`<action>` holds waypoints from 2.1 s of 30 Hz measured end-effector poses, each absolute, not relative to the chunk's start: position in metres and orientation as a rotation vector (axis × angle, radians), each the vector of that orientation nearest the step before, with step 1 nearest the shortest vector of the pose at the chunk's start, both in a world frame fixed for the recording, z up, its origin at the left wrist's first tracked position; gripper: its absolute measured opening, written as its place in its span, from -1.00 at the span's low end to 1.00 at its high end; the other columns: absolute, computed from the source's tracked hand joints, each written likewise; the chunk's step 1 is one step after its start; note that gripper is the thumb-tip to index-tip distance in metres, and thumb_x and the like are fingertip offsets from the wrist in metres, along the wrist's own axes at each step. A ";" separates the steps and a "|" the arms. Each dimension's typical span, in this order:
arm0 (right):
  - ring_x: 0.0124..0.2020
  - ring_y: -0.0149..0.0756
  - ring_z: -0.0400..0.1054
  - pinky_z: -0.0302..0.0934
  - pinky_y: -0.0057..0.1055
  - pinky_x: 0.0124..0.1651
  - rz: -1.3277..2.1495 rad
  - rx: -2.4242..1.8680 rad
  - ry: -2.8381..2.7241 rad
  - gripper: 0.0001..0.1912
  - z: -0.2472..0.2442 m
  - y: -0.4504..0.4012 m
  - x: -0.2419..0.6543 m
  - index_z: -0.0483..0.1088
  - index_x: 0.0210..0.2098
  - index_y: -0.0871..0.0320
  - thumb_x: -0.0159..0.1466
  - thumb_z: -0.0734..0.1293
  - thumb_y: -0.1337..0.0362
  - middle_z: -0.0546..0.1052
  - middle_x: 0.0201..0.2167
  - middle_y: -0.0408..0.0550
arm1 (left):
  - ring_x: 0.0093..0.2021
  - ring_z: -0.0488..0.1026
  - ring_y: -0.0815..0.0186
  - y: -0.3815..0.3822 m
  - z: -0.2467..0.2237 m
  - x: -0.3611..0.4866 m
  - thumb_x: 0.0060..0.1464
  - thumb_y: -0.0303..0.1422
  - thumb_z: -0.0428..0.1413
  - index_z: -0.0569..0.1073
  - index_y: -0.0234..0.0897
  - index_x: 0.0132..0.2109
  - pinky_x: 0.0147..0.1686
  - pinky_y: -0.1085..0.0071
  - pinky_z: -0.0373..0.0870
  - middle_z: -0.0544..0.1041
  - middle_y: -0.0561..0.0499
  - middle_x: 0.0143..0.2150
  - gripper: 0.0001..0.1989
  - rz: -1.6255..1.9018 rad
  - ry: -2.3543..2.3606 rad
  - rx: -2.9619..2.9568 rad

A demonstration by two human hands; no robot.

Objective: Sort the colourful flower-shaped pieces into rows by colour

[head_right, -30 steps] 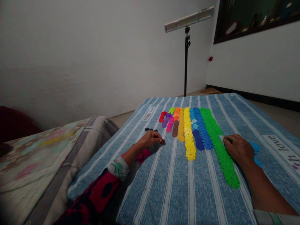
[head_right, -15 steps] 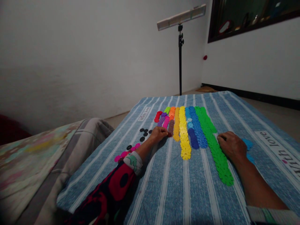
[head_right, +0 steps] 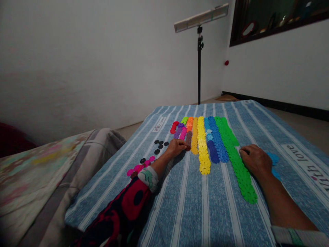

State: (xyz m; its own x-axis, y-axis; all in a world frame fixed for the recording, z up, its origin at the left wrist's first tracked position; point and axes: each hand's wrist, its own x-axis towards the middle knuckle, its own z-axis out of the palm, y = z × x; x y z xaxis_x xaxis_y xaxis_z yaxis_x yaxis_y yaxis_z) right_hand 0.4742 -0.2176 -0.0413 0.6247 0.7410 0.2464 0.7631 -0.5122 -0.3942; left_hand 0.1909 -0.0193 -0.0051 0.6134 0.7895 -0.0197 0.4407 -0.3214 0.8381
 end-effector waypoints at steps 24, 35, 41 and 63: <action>-0.11 -0.11 0.42 0.22 -0.25 -0.18 -0.044 -2.424 -1.224 -0.54 -0.037 -0.222 0.473 0.58 -0.25 0.08 0.30 0.09 0.06 0.55 -0.08 0.03 | -0.37 0.42 0.31 -0.035 0.042 0.023 -0.06 -0.33 0.09 0.59 -0.30 -0.34 -0.35 0.45 0.26 0.53 0.04 -0.48 -0.79 0.336 1.384 2.257; -0.09 0.07 0.42 0.25 -0.10 -0.17 0.021 -2.365 -1.204 -0.62 -0.045 -0.223 0.481 0.55 -0.36 -0.06 0.20 0.14 0.00 0.55 -0.07 0.05 | -0.45 0.40 0.34 -0.061 0.040 -0.015 -0.09 -0.37 0.07 0.59 -0.30 -0.35 -0.40 0.44 0.27 0.49 0.06 -0.51 -0.79 0.318 1.422 2.131; -0.06 0.03 0.43 0.27 -0.13 -0.15 0.019 -2.428 -1.178 -0.51 -0.045 -0.224 0.480 0.57 -0.30 0.03 0.21 0.07 -0.02 0.55 -0.04 0.08 | -0.46 0.39 0.34 -0.063 0.031 -0.018 -0.07 -0.35 0.10 0.58 -0.33 -0.34 -0.42 0.42 0.29 0.48 0.04 -0.50 -0.80 0.354 1.384 2.080; -0.06 0.04 0.44 0.30 -0.11 -0.14 0.012 -2.474 -1.173 -0.42 -0.050 -0.222 0.488 0.59 -0.27 0.01 0.16 0.04 -0.10 0.56 -0.02 0.02 | -0.48 0.40 0.33 -0.070 0.013 -0.023 -0.05 -0.34 0.14 0.60 -0.36 -0.36 -0.39 0.40 0.28 0.54 -0.03 -0.47 -0.80 0.478 1.264 1.994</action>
